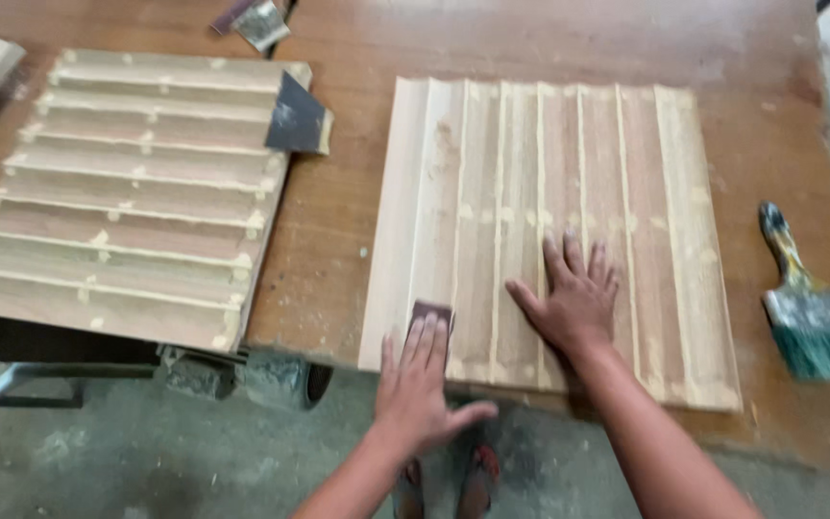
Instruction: The person sands the grooves of a wooden panel by hand using a small piece of sandpaper and then uses a paint brush to sweep away the resulting dust.
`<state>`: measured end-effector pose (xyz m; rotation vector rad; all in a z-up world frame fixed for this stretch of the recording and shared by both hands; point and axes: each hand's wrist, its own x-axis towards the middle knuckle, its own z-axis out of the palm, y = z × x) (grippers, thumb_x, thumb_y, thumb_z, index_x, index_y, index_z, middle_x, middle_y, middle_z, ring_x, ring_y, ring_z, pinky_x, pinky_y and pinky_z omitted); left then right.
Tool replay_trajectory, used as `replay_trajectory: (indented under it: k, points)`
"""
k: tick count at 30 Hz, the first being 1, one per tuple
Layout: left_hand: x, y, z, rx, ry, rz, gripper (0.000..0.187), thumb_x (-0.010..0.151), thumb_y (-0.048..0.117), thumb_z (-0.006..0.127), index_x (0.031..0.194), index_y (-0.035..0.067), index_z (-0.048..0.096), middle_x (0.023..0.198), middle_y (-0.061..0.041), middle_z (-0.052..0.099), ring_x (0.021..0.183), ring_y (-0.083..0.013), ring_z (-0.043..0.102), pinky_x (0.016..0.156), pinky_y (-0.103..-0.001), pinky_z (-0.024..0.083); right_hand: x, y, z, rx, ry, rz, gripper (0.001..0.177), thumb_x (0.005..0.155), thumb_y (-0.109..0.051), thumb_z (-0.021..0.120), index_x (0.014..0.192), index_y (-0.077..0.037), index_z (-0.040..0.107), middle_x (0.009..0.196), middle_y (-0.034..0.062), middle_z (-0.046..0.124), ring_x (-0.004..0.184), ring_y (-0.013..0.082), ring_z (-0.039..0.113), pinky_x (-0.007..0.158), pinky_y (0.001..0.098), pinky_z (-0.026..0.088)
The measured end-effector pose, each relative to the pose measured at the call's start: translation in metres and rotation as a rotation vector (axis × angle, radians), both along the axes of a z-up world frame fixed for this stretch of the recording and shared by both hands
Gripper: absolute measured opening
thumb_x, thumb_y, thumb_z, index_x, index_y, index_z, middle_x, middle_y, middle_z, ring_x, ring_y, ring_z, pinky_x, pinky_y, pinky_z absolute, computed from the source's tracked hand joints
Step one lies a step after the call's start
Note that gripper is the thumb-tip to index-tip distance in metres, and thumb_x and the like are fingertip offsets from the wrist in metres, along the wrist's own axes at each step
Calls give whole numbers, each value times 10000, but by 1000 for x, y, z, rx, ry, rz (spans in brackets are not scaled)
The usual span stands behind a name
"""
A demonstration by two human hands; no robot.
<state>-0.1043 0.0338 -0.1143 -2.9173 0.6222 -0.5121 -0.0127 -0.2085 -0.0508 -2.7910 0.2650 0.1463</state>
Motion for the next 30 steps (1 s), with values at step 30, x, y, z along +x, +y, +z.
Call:
replay_trajectory:
  k: [30]
  points:
    - [56,-33,120,-242,882,139,1242,768,945,328,1619,51,195,1695,-166,201,1581,-299,137,1225,-679,5,-4,-6,-8,-48,-20,-8,938,835,-816,500,1592,-273,396,1688,54,311,1549,455,192,1200,669,171]
